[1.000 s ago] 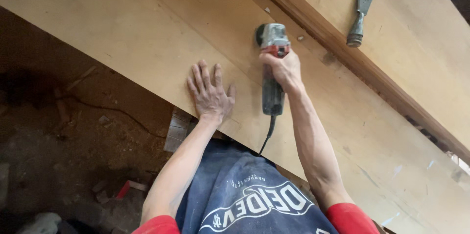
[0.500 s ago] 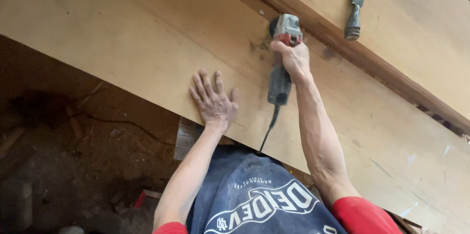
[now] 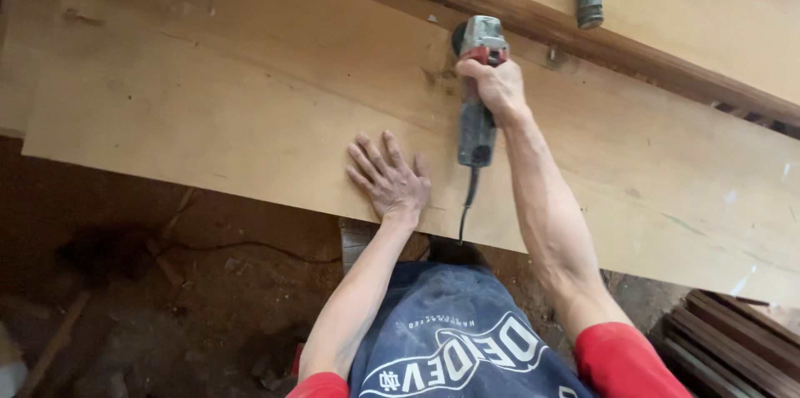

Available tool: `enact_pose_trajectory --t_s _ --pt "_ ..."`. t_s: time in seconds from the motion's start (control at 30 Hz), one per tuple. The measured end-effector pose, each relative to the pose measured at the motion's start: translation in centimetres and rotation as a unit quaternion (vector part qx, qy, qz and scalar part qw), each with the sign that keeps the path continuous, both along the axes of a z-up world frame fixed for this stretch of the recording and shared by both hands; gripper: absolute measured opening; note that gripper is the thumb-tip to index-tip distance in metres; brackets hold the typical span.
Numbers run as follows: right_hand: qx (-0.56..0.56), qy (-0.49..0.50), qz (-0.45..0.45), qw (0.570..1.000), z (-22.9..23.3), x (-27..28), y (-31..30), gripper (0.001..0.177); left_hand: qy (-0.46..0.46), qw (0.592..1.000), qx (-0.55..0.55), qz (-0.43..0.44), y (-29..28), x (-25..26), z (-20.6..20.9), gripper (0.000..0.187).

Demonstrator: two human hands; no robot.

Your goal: The person uses an angle grinder with a sanding disc to sand a large wooden board. They move the tool across the surface, occasionally pausing to scrape off residue with a putty knife. The person continues sanding different sections of the board throughout the clip.

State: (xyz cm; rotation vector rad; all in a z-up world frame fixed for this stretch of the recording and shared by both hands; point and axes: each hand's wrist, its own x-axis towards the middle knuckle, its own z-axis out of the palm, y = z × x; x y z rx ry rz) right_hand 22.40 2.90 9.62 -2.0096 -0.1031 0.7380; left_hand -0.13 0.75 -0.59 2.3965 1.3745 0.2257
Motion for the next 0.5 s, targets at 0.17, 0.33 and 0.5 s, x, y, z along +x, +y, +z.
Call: enact_pose_trajectory --t_s 0.17,0.33,0.5 --pt "-0.049 -0.049 0.003 0.998 -2.3 -1.7 2.4 0.028 -0.029 0.999 0.022 0.000 -0.2 -0.1 -0.6 0.086" --pt "-0.055 -0.039 -0.016 0.998 -2.3 0.7 2.1 0.024 -0.035 0.990 -0.015 -0.134 3.6 -1.1 -1.6 0.095" --pt "0.004 0.003 -0.069 0.998 -0.8 0.8 -2.7 0.024 -0.050 0.987 0.024 -0.153 6.1 -1.6 -1.6 0.092"
